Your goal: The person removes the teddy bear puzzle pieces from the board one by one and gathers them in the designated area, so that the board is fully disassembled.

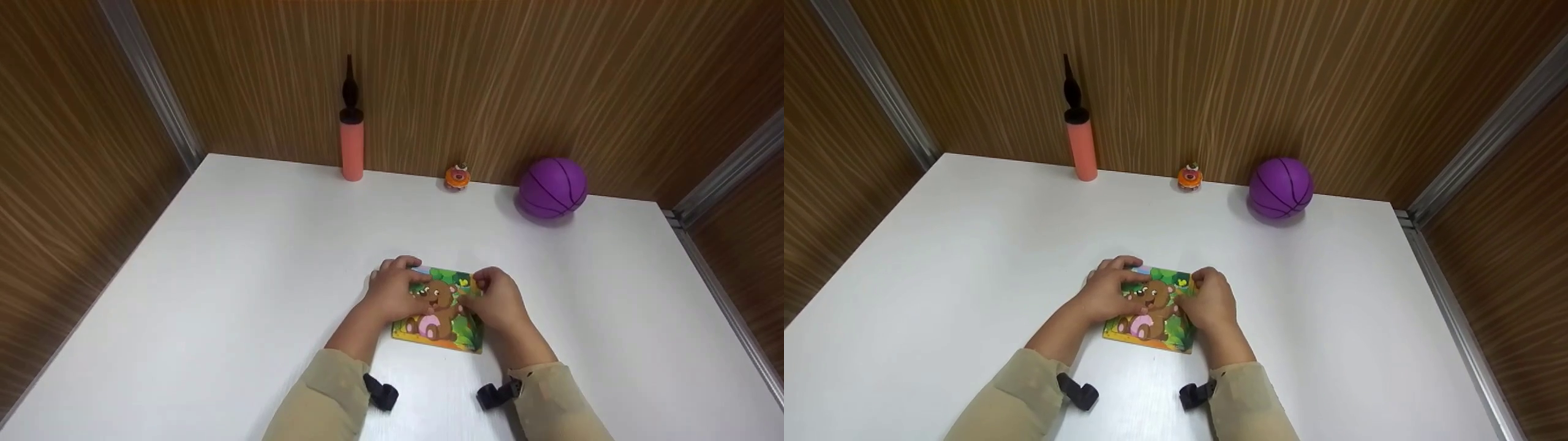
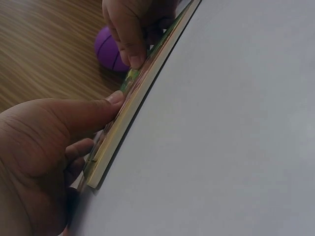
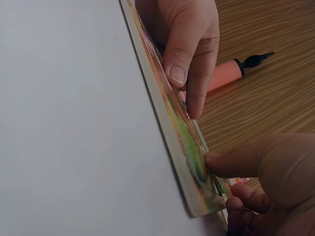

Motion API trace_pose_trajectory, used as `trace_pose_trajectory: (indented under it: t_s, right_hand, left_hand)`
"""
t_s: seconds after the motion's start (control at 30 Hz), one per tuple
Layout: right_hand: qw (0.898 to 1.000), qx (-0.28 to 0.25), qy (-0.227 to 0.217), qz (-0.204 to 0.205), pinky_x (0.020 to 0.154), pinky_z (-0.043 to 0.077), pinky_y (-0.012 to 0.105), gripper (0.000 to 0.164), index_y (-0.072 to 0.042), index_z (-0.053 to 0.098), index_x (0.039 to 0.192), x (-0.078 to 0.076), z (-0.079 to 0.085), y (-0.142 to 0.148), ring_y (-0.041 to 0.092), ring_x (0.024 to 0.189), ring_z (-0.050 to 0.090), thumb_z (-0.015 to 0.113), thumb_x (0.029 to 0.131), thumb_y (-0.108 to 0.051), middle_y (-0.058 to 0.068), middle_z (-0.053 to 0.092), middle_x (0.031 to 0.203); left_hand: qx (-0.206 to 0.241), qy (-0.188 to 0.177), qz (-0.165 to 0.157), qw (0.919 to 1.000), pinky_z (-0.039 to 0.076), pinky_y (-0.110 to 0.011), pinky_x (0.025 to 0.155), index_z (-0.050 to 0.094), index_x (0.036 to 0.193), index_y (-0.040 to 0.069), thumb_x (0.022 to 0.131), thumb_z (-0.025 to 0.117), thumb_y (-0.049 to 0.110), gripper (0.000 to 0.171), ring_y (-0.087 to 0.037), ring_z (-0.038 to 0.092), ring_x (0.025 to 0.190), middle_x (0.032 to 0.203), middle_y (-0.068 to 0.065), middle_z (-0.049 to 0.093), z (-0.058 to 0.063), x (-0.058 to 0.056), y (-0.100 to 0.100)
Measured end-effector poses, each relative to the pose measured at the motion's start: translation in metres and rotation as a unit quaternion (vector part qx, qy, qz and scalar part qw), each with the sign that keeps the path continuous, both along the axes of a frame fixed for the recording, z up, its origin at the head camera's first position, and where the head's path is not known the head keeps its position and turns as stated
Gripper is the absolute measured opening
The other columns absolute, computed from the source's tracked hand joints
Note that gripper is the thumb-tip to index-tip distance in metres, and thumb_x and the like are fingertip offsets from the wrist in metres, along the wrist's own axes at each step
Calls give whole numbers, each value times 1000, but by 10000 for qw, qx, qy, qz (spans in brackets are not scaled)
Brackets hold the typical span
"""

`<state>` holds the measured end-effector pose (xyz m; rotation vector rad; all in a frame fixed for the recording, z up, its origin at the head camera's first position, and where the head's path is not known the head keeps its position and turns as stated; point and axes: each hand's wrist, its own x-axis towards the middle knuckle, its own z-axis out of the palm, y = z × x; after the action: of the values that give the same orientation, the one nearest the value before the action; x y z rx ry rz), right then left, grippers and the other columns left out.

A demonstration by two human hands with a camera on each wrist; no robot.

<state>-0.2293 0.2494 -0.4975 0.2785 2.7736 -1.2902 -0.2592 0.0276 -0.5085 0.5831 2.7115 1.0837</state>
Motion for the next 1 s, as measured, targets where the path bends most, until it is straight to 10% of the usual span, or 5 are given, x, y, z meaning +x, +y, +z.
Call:
trace_pose_trajectory:
  t_s: [1.0]
  right_hand:
    - [9980,-121,191,597,92,50,42,45,2,62,143,4,1,14,28,105,57,68,98,1,14,64,117]
  left_hand:
    - [221,-21,4,9998,27,-57,116,76,133,15,80,90,34,58,-31,37,145,154,-4,51,-3,4,-10]
